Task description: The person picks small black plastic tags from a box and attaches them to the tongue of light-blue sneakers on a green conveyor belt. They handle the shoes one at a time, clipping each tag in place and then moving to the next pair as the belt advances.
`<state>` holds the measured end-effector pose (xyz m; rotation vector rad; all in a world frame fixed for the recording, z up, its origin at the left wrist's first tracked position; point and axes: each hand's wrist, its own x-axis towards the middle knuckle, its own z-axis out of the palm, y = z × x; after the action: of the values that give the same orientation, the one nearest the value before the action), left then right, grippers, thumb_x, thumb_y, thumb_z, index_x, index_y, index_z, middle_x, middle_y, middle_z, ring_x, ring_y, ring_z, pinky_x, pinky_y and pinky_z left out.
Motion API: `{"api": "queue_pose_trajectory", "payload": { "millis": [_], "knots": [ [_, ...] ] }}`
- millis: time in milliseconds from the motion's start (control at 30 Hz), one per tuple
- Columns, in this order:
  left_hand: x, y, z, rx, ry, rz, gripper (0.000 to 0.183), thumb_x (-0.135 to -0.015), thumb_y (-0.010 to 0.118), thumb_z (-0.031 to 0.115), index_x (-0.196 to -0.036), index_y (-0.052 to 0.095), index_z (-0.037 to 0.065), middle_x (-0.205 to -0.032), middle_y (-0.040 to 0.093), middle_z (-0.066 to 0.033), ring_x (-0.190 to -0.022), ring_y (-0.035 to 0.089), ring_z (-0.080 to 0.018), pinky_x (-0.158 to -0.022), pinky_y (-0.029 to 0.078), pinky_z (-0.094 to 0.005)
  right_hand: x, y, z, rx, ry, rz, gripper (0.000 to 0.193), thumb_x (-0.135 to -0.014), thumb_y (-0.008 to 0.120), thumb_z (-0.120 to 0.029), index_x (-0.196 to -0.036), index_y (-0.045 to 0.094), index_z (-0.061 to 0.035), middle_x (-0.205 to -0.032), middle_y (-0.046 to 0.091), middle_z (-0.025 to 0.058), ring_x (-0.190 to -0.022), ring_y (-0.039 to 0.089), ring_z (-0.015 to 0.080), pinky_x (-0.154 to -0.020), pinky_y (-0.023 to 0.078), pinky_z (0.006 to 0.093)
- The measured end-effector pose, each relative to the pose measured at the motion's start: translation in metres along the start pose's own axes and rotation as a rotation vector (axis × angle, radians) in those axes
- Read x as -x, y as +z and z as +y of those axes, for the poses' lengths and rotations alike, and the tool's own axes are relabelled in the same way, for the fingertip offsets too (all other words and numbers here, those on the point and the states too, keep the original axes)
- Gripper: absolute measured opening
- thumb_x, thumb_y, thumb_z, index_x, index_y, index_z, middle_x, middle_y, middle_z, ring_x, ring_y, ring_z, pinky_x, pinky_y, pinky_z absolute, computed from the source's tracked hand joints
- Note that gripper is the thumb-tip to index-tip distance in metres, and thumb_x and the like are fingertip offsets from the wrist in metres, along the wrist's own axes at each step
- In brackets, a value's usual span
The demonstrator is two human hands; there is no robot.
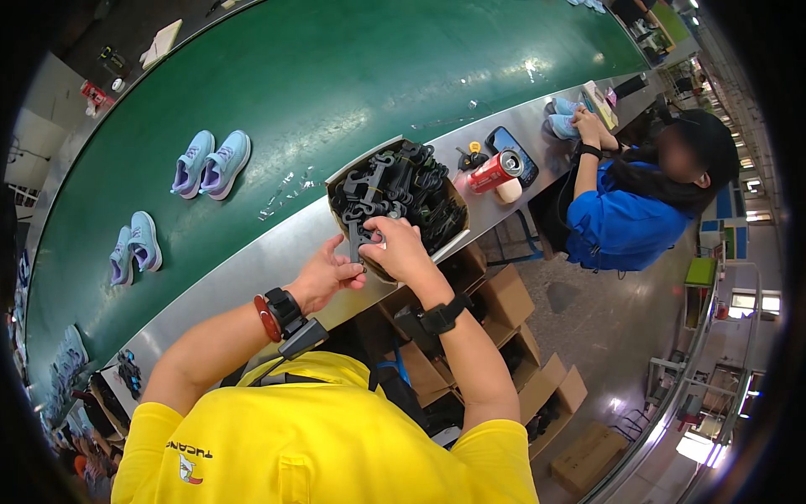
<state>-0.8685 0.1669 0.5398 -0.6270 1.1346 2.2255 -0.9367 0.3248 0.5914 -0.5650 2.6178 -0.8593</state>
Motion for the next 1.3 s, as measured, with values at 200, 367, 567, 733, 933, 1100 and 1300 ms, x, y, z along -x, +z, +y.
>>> {"api": "queue_pose_trajectory", "payload": {
  "millis": [200,367,567,733,933,1100,1300],
  "knots": [
    [0.007,0.014,0.0,0.02,-0.057,-0.025,0.082,-0.091,0.06,0.011,-0.148,0.002,0.009,-0.097,0.054,-0.0104,-0.084,0.062,-0.0205,-0.071,0.056,-0.0343,0.015,-0.021,0.013,-0.462,0.166,0.125,0.025,-0.082,0.066,-0.006,-0.106,0.061,-0.0042,-0.074,0.052,-0.0038,-0.064,0.05,0.0049,-0.058,0.042,0.0215],
    [-0.021,0.005,0.005,0.011,-0.079,0.025,0.073,-0.094,0.056,0.017,-0.148,0.007,0.012,-0.113,0.052,-0.012,-0.093,0.06,-0.0229,-0.077,0.055,-0.0371,0.042,-0.063,0.019,-0.661,0.246,-0.103,0.021,-0.081,0.066,-0.005,-0.1,0.061,-0.0026,-0.071,0.054,-0.0024,-0.054,0.05,0.0049,-0.048,0.041,0.021],
    [-0.053,0.007,0.017,-0.084,-0.063,-0.001,0.058,-0.095,0.048,0.012,-0.146,0.02,0.01,-0.123,0.054,-0.0114,-0.108,0.056,-0.0216,-0.089,0.048,-0.0358,0.059,0.035,0.026,-0.254,-0.063,-0.217,0.024,-0.078,0.061,-0.007,-0.101,0.059,-0.0048,-0.093,0.061,0.0134,-0.089,0.06,0.0342,-0.078,0.049,0.041],
    [-0.06,0.005,0.025,-0.425,0.031,0.059,0.051,-0.094,0.047,0.013,-0.143,0.032,0.008,-0.126,0.055,-0.0094,-0.117,0.05,-0.02,-0.097,0.04,-0.0344,0.026,0.102,0.037,-0.094,-0.045,-0.061,0.027,-0.083,0.056,-0.009,-0.11,0.054,-0.0049,-0.099,0.058,0.0185,-0.093,0.058,0.0388,-0.08,0.048,0.0454],
    [-0.029,-0.015,0.036,-0.42,0.202,0.179,0.04,-0.092,0.049,0.011,-0.132,0.045,0.005,-0.119,0.057,-0.0079,-0.112,0.052,-0.0167,-0.092,0.042,-0.0292,0.008,0.091,0.022,0.136,-0.013,-0.013,0.027,-0.082,0.061,-0.014,-0.106,0.055,-0.0053,-0.094,0.057,0.0174,-0.088,0.06,0.0363,-0.071,0.05,0.0439],
    [0.031,-0.046,0.038,-0.35,0.179,0.224,0.031,-0.094,0.05,0.014,-0.124,0.05,0.004,-0.11,0.06,-0.0072,-0.099,0.058,-0.0158,-0.084,0.047,-0.0313,0.031,0.01,0.015,0.032,-0.068,0.453,0.016,-0.081,0.066,-0.016,-0.09,0.06,-0.0046,-0.082,0.058,0.0116,-0.071,0.062,0.0276,-0.061,0.05,0.0371],
    [0.06,-0.068,0.015,-0.277,0.034,0.233,0.025,-0.094,0.049,0.014,-0.116,0.053,0.003,-0.1,0.062,-0.0072,-0.091,0.06,-0.0167,-0.08,0.048,-0.0304,-0.008,-0.066,0.078,0.328,0.382,0.486,0.059,-0.08,0.07,-0.039,-0.117,0.047,-0.0007,-0.106,0.051,0.0226,-0.089,0.061,0.0424,-0.075,0.051,0.0474]
  ]
}}
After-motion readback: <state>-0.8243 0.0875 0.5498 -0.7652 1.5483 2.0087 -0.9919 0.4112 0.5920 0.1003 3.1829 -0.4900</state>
